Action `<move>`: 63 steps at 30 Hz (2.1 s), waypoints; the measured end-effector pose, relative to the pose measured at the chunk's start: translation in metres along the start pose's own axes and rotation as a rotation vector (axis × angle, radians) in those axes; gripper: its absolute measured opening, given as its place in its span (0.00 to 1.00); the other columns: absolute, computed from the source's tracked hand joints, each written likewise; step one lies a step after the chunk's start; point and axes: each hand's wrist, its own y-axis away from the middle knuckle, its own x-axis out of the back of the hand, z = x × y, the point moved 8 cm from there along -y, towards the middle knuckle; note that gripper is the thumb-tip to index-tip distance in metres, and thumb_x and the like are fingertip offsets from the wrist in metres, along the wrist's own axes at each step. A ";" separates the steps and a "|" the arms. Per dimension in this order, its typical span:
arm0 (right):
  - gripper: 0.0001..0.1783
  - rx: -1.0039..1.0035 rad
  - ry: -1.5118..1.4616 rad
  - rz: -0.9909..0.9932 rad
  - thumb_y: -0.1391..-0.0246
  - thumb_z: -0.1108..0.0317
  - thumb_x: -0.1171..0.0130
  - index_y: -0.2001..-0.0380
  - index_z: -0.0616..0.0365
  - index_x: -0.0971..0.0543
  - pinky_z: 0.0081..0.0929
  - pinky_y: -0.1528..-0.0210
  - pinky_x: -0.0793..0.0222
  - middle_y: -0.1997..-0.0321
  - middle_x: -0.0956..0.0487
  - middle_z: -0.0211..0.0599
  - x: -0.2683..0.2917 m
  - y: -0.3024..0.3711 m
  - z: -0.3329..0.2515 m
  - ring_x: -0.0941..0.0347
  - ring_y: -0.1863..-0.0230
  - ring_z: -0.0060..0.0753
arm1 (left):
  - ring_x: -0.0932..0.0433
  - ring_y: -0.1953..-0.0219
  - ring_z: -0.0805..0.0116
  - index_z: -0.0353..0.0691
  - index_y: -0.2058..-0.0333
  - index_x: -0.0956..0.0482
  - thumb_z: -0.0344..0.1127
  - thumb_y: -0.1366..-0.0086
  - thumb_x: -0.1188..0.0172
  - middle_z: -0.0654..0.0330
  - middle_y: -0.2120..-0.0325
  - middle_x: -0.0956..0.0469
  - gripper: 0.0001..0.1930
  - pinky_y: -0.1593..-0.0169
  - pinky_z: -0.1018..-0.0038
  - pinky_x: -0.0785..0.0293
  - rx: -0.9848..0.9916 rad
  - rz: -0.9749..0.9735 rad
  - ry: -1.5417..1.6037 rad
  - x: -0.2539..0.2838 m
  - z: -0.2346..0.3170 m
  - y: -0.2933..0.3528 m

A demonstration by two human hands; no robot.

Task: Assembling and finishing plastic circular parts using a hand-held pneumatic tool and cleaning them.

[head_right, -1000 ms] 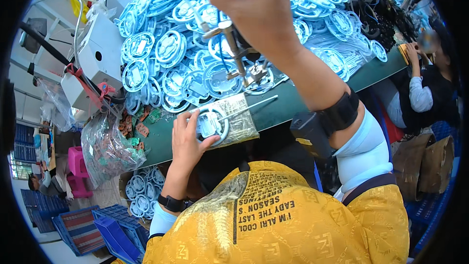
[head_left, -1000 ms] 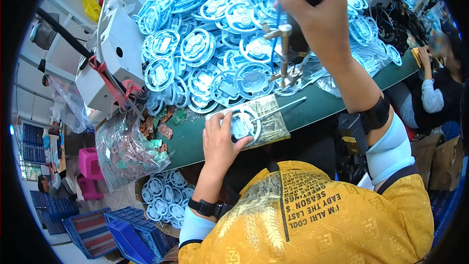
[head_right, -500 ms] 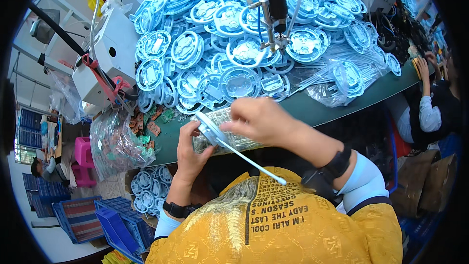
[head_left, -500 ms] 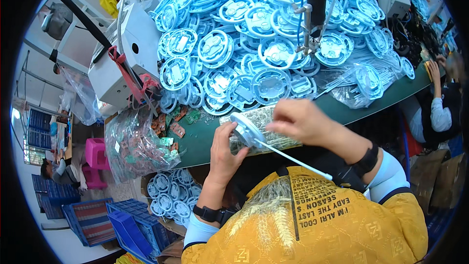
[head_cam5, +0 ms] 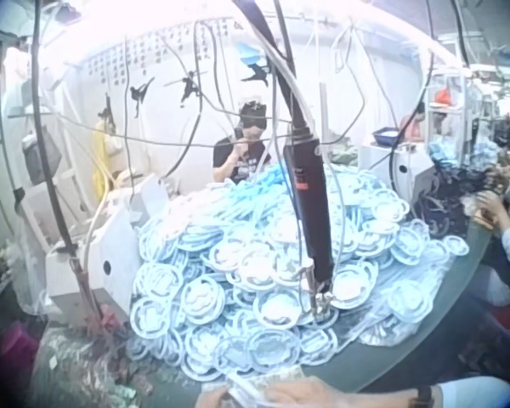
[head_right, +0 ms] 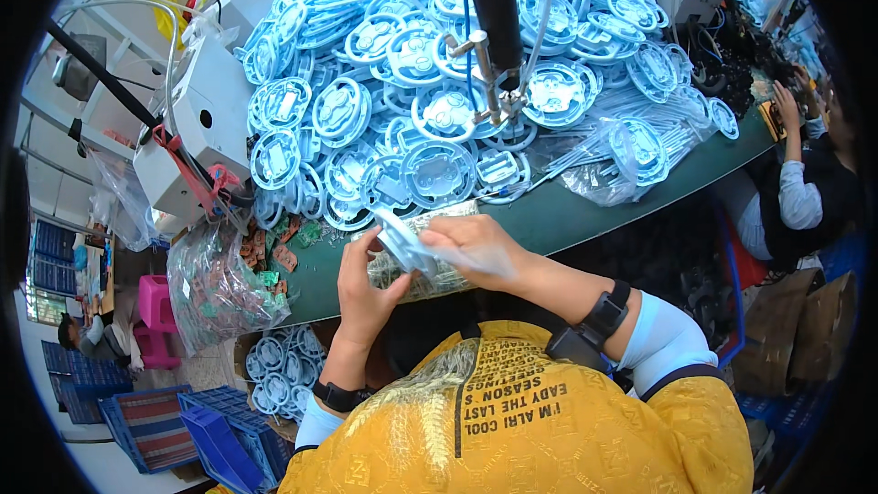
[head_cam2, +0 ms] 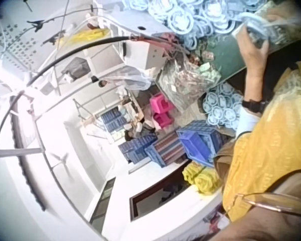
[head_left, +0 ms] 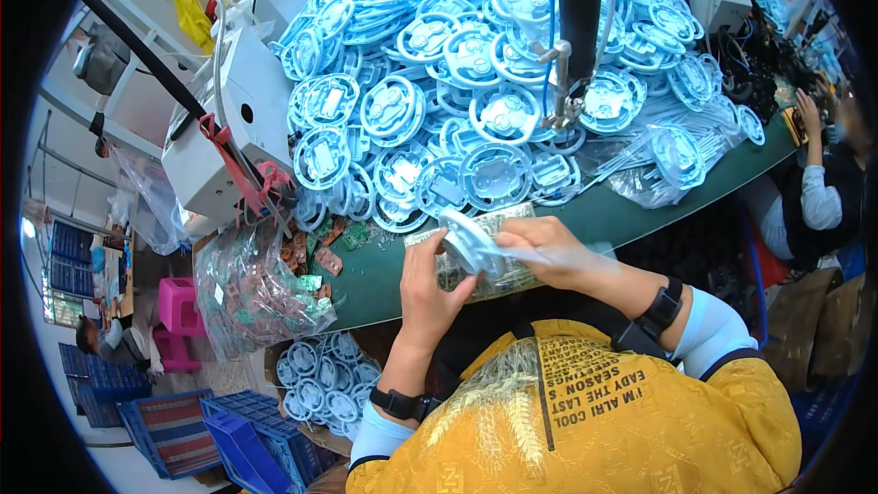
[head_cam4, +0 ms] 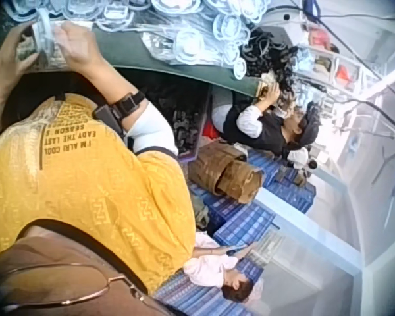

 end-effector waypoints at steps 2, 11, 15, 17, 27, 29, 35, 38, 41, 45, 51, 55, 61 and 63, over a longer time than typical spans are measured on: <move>0.17 -0.062 -0.100 -0.014 0.38 0.57 0.42 0.73 0.60 0.25 0.36 0.73 0.32 0.77 0.25 0.45 0.002 0.009 0.011 0.26 0.75 0.48 | 0.21 0.60 0.61 0.33 0.48 0.27 0.34 0.55 0.23 0.51 0.59 0.21 0.34 0.57 0.69 0.25 0.218 -0.006 0.094 -0.004 -0.018 0.002; 0.20 0.039 0.134 -0.004 0.44 0.52 0.35 0.72 0.58 0.24 0.39 0.73 0.30 0.75 0.22 0.42 -0.007 0.014 -0.009 0.24 0.74 0.48 | 0.22 0.59 0.71 0.33 0.49 0.26 0.44 0.42 0.28 0.59 0.60 0.20 0.28 0.57 0.73 0.25 0.547 -0.174 0.519 -0.036 -0.030 0.003; 0.11 0.033 0.113 -0.002 0.43 0.64 0.35 0.66 0.61 0.21 0.32 0.72 0.30 0.75 0.21 0.42 -0.004 0.014 -0.012 0.22 0.75 0.39 | 0.26 0.51 0.70 0.35 0.44 0.32 0.42 0.35 0.34 0.58 0.50 0.25 0.26 0.50 0.71 0.27 0.544 -0.020 0.835 -0.036 -0.041 0.013; 0.11 -0.059 -0.006 0.014 0.42 0.64 0.36 0.64 0.61 0.22 0.33 0.71 0.29 0.74 0.21 0.44 -0.002 0.017 0.008 0.22 0.74 0.41 | 0.30 0.44 0.68 0.36 0.40 0.37 0.41 0.29 0.41 0.58 0.44 0.31 0.25 0.45 0.70 0.29 0.549 0.061 1.088 -0.029 -0.036 0.006; 0.17 -0.061 -0.175 0.007 0.43 0.73 0.38 0.50 0.59 0.21 0.30 0.60 0.24 0.63 0.16 0.43 -0.010 0.022 0.042 0.17 0.63 0.36 | 0.25 0.51 0.66 0.35 0.53 0.24 0.22 0.40 0.33 0.58 0.53 0.26 0.17 0.46 0.71 0.29 0.238 0.095 0.864 0.007 -0.020 0.013; 0.17 -0.140 -0.207 -0.035 0.43 0.74 0.38 0.50 0.59 0.21 0.29 0.57 0.23 0.60 0.15 0.43 -0.014 0.021 0.048 0.16 0.59 0.36 | 0.25 0.51 0.66 0.35 0.58 0.21 0.20 0.43 0.32 0.57 0.55 0.25 0.14 0.46 0.71 0.29 0.145 0.025 0.691 0.011 -0.008 0.014; 0.18 -0.050 -0.167 0.023 0.46 0.75 0.37 0.50 0.58 0.20 0.29 0.56 0.23 0.57 0.15 0.44 -0.015 0.018 0.052 0.16 0.57 0.37 | 0.24 0.53 0.65 0.35 0.62 0.18 0.18 0.48 0.30 0.57 0.58 0.23 0.14 0.48 0.71 0.28 0.130 0.017 0.594 0.016 0.002 0.016; 0.18 -0.141 -0.166 -0.025 0.46 0.75 0.36 0.51 0.61 0.19 0.27 0.49 0.25 0.54 0.15 0.38 -0.017 0.019 0.056 0.18 0.52 0.31 | 0.23 0.56 0.65 0.35 0.63 0.18 0.19 0.49 0.29 0.58 0.62 0.22 0.13 0.51 0.72 0.27 0.113 0.030 0.549 0.018 0.008 0.012; 0.16 -0.207 -0.153 -0.065 0.46 0.75 0.36 0.53 0.63 0.20 0.26 0.53 0.25 0.59 0.15 0.37 -0.021 0.017 0.058 0.19 0.57 0.28 | 0.22 0.60 0.67 0.34 0.65 0.18 0.20 0.49 0.30 0.60 0.66 0.22 0.11 0.55 0.74 0.27 0.091 0.053 0.490 0.023 0.015 0.008; 0.14 -0.213 -0.015 -0.282 0.48 0.69 0.33 0.58 0.60 0.19 0.30 0.63 0.25 0.68 0.17 0.38 -0.033 0.013 0.038 0.20 0.68 0.35 | 0.24 0.65 0.72 0.33 0.65 0.17 0.23 0.45 0.33 0.61 0.70 0.22 0.07 0.60 0.78 0.30 0.327 0.088 0.468 0.053 -0.013 0.017; 0.13 -0.185 0.004 -0.210 0.45 0.65 0.34 0.59 0.59 0.19 0.28 0.69 0.28 0.70 0.18 0.37 -0.024 -0.007 0.039 0.23 0.74 0.30 | 0.23 0.68 0.73 0.32 0.64 0.15 0.30 0.41 0.35 0.60 0.72 0.20 0.09 0.62 0.75 0.28 0.722 -0.312 0.231 0.166 -0.116 0.140; 0.09 -0.139 0.050 -0.023 0.44 0.68 0.36 0.62 0.62 0.19 0.25 0.73 0.32 0.72 0.20 0.36 -0.009 -0.041 0.027 0.27 0.78 0.26 | 0.22 0.67 0.70 0.32 0.64 0.16 0.29 0.41 0.35 0.60 0.71 0.19 0.08 0.62 0.73 0.27 1.147 -0.289 -0.095 0.224 -0.182 0.276; 0.09 0.039 0.202 0.166 0.46 0.69 0.35 0.62 0.61 0.19 0.28 0.70 0.29 0.67 0.19 0.39 -0.005 -0.101 0.024 0.23 0.73 0.31 | 0.21 0.72 0.51 0.35 0.61 0.18 0.27 0.40 0.37 0.51 0.68 0.21 0.08 0.66 0.62 0.25 0.800 0.196 -0.701 0.223 -0.178 0.265; 0.14 0.379 0.610 0.202 0.49 0.69 0.34 0.58 0.58 0.21 0.29 0.67 0.27 0.59 0.19 0.38 -0.017 -0.125 0.007 0.22 0.64 0.35 | 0.21 0.72 0.53 0.35 0.63 0.19 0.25 0.40 0.38 0.52 0.69 0.21 0.06 0.67 0.65 0.25 0.590 0.302 -0.440 0.197 -0.142 0.202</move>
